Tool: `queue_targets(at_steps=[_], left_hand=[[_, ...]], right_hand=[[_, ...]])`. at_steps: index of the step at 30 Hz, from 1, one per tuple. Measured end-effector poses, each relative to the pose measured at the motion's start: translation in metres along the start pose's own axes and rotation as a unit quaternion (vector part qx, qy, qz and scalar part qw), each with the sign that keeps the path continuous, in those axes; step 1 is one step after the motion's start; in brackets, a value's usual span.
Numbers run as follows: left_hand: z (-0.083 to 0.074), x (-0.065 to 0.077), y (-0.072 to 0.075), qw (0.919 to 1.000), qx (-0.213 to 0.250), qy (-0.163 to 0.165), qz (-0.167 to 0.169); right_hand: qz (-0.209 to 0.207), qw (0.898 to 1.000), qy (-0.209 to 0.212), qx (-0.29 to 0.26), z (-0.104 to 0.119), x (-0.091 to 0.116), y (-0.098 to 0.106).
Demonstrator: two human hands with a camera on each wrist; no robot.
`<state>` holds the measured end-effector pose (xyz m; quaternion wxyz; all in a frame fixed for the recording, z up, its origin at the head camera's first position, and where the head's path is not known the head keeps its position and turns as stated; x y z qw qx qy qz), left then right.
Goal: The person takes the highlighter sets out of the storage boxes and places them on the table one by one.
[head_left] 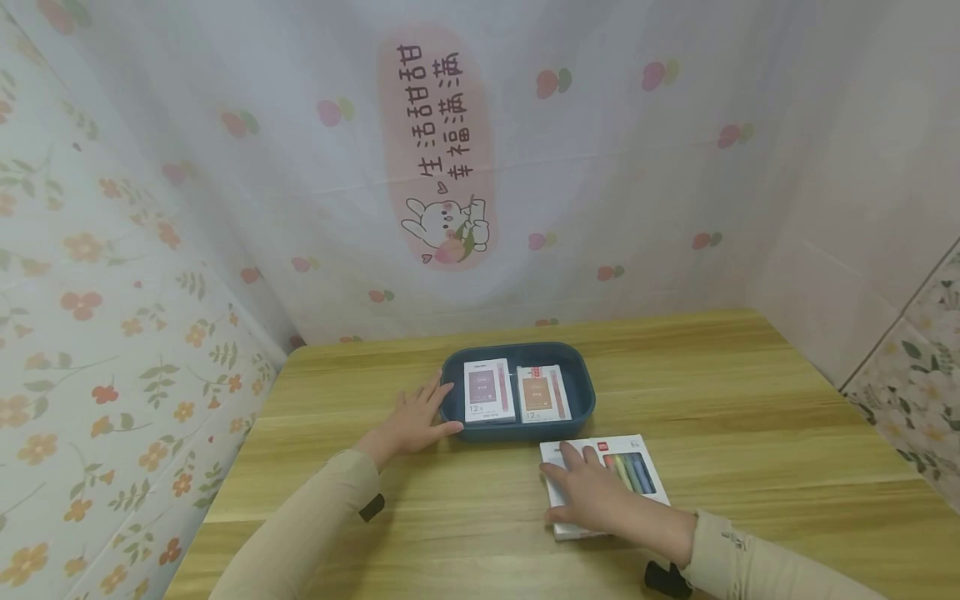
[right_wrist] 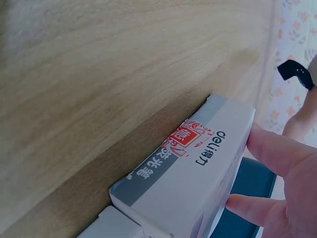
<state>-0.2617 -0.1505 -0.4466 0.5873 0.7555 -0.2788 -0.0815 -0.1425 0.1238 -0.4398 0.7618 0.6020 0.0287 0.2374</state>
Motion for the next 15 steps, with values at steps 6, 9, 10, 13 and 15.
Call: queue_targets(at_steps=[6,9,10,13,15], left_hand=[[0.0008,-0.0013,-0.0007,1.0,-0.002,0.001,0.002],[0.0017,-0.0023,-0.0019,1.0,-0.004,0.0,0.001],[0.002,-0.0025,-0.0022,1.0,-0.005,0.001,0.002],[0.0021,-0.0024,-0.002,1.0,-0.004,0.003,0.0],[0.0019,-0.0022,-0.0017,1.0,-0.003,0.003,-0.001]], right_hand=[[-0.007,1.0,0.005,0.002,-0.0021,0.0022,-0.0009],[-0.012,1.0,0.011,0.006,-0.0041,0.0033,-0.0017],[-0.014,1.0,0.013,0.008,-0.0048,0.0037,-0.0009],[-0.016,1.0,0.015,0.008,-0.0061,0.005,0.0035],[-0.015,1.0,0.013,0.001,-0.0066,0.0056,0.0082]])
Point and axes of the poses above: each hand's wrist, its own x-axis away from the middle knuckle, its own y-axis out of the back of the hand, z = x × y, the point moved 1 cm from there along -x, towards the middle knuckle, and after that the axes turned 7 degrees about z, right-handed, at the moved point
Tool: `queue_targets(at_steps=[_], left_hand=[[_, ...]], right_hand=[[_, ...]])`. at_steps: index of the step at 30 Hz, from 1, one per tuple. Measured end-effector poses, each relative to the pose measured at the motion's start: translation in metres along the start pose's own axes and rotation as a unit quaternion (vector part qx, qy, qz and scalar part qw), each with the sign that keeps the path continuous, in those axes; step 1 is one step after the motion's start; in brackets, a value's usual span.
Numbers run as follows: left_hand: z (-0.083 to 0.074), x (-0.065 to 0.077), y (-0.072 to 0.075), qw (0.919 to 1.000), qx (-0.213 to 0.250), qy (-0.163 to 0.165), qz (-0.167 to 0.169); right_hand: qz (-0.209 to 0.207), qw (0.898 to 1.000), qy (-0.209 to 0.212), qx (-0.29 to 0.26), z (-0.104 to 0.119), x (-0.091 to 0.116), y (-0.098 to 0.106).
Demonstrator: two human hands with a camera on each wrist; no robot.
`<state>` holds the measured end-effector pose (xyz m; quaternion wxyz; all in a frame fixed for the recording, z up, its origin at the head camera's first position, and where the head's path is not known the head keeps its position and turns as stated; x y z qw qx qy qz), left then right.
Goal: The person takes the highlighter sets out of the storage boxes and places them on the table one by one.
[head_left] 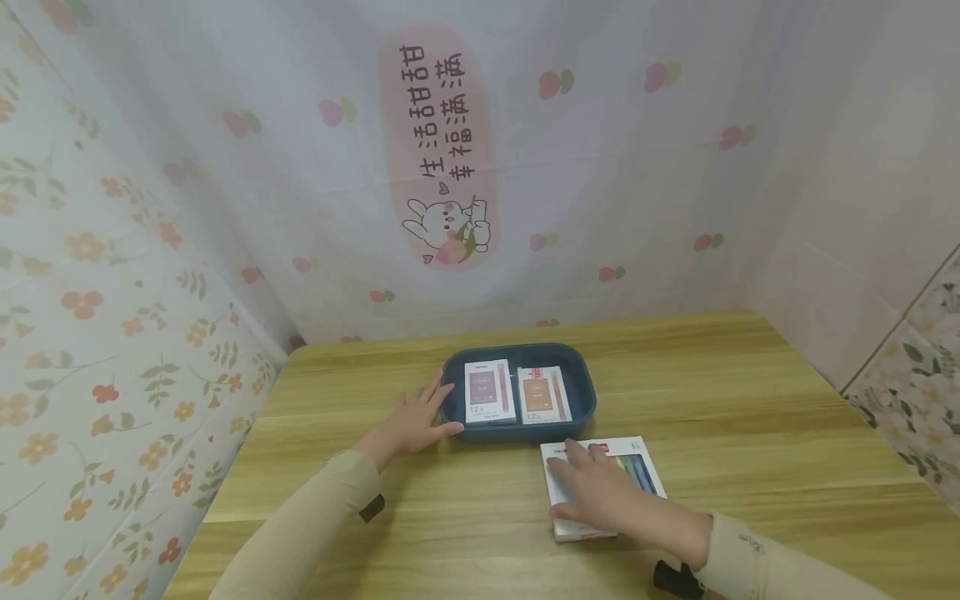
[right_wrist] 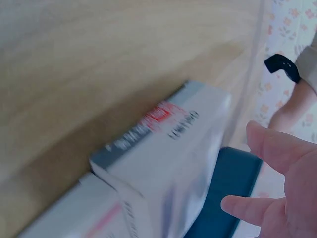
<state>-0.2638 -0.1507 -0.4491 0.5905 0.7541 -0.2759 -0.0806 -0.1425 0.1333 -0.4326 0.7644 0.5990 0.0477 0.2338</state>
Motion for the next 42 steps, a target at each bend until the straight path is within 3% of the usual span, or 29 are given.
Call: queue_targets(at_steps=[5,12,24,34,42], left_hand=[[0.0,0.0,0.0,1.0,0.0,-0.003,-0.003],[0.0,0.0,0.0,0.9999,0.003,-0.008,-0.006],[0.002,-0.001,-0.001,1.0,0.001,-0.002,-0.002],[0.005,-0.003,-0.003,1.0,-0.002,-0.008,-0.001],[0.006,-0.003,-0.004,1.0,0.0,-0.008,0.0]], right_hand=[[-0.027,0.999,0.008,-0.016,0.001,0.0,0.014],[-0.083,0.996,0.025,0.01,-0.002,-0.009,0.037],[-0.079,0.996,0.034,0.013,-0.012,-0.042,0.063],[-0.11,0.99,0.055,0.071,-0.023,-0.087,0.06],[-0.056,0.997,0.008,0.052,-0.03,-0.111,0.058]])
Point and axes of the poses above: each hand's wrist, its own x-axis away from the middle knuckle, its own y-axis out of the back of the hand, z = x × y, the point moved 1 cm from there along -x, towards the middle knuckle, and after that the axes turned 7 degrees about z, right-handed, at the moved point
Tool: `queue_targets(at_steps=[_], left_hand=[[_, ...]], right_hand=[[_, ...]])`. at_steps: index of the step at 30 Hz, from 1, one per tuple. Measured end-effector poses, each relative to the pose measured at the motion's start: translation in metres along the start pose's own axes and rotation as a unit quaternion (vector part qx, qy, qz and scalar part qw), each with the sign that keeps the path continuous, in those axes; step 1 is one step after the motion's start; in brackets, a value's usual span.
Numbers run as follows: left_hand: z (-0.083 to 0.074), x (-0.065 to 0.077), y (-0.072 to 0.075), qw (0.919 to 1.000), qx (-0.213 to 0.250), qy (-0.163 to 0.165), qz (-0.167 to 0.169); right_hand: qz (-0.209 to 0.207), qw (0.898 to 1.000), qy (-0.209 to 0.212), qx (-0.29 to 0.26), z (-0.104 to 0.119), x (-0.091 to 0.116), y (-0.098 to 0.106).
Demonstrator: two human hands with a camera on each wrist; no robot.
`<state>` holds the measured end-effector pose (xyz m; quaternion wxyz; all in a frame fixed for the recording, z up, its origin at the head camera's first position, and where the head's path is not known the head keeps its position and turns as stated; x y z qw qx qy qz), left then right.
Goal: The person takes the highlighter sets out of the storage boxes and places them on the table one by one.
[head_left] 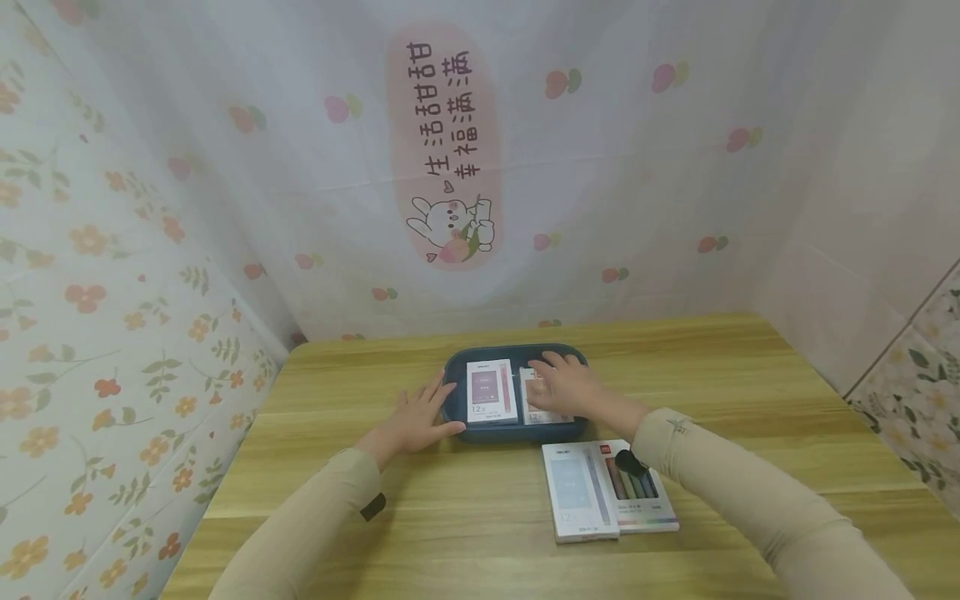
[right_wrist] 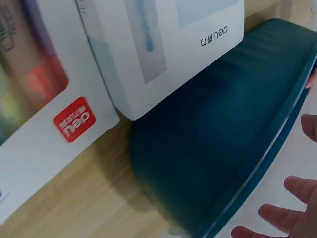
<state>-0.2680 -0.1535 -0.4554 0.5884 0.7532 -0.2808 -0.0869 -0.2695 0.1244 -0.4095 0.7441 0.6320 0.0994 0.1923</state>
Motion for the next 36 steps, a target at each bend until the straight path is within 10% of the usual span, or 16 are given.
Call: queue_targets(at_steps=[36], left_hand=[[-0.002,0.001,0.002,1.0,0.003,0.006,0.006]], right_hand=[[0.151,0.987,-0.034,-0.045,-0.005,-0.036,-0.025]])
Point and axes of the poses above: each hand's wrist, its own x-axis away from the middle knuckle, its own y-axis out of the back of the hand, z = x × y, the point moved 1 cm from there along -x, towards the middle knuckle, and after that the axes turned 7 degrees about z, right-handed, at the moved point
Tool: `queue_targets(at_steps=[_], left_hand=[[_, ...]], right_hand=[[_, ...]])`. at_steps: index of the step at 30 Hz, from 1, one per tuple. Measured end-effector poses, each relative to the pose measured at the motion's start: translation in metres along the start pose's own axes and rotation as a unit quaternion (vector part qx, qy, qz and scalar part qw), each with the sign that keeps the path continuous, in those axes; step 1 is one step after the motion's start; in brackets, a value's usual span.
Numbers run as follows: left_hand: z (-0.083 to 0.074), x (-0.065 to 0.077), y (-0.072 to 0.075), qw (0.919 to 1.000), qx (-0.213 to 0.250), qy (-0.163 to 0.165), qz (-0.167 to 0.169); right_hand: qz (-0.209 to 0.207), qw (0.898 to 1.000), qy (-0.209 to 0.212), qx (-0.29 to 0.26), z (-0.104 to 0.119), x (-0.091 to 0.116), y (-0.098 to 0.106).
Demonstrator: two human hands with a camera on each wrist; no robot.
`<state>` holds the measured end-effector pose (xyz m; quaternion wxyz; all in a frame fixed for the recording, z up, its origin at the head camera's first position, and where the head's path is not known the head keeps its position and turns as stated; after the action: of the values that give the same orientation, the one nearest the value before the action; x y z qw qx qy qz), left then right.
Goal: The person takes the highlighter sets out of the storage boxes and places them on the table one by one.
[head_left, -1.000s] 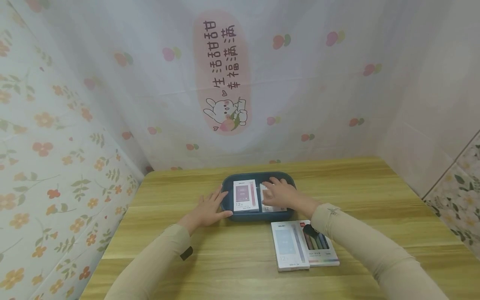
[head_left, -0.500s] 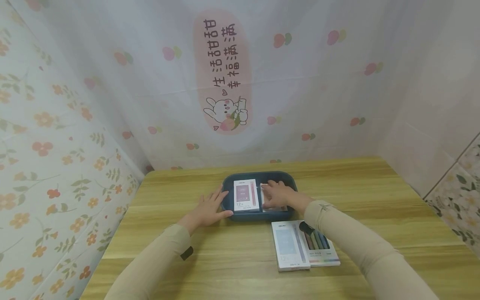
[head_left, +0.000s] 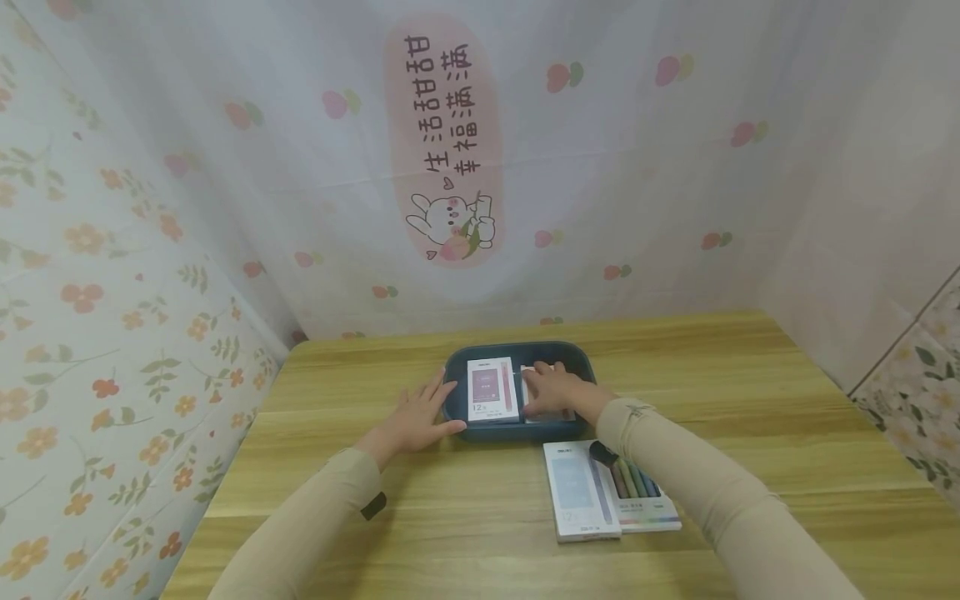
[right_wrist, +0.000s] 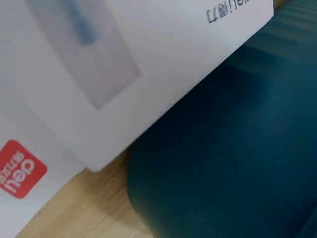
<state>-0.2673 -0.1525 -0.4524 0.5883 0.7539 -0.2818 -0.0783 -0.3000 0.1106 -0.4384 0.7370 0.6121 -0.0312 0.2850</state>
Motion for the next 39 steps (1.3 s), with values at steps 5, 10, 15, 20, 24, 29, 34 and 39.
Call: queue_targets(at_steps=[5,10,15,20,24,29,34,39], left_hand=[[-0.001,0.0,0.0,1.0,-0.003,-0.004,-0.004],[0.0,0.0,0.0,1.0,-0.002,-0.003,-0.005],[0.0,0.0,-0.001,1.0,0.0,0.0,-0.001],[0.001,-0.002,-0.002,1.0,-0.003,0.0,-0.002],[0.001,-0.002,-0.003,1.0,-0.003,-0.002,-0.002],[0.001,-0.002,-0.002,1.0,0.002,-0.002,-0.002],[0.002,-0.003,-0.002,0.9999,0.0,-0.004,-0.011],[0.002,-0.003,-0.003,0.9999,-0.003,-0.004,-0.009]], right_hand=[[0.002,1.0,-0.027,0.002,0.002,0.0,0.0],[0.003,0.999,-0.035,0.002,0.006,0.001,0.001],[0.01,0.999,-0.036,0.012,0.01,0.002,0.002],[0.012,0.999,-0.029,0.019,0.012,0.001,0.003],[0.014,0.999,-0.034,0.01,0.011,-0.001,0.003],[0.015,0.999,-0.044,-0.005,0.012,0.001,0.003],[-0.001,0.999,-0.038,-0.009,0.013,0.001,0.004],[-0.026,0.999,-0.043,-0.006,0.01,-0.005,0.0]])
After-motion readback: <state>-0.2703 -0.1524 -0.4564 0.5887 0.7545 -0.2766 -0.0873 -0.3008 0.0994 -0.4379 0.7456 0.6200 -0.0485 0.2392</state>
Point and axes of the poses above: each hand's wrist, its own x-axis away from the middle knuckle, its own y-axis out of the back of the hand, z = x × y, the point moved 1 cm from there along -x, towards the middle knuckle, and after that the axes turned 7 degrees about z, right-handed, at the moved point
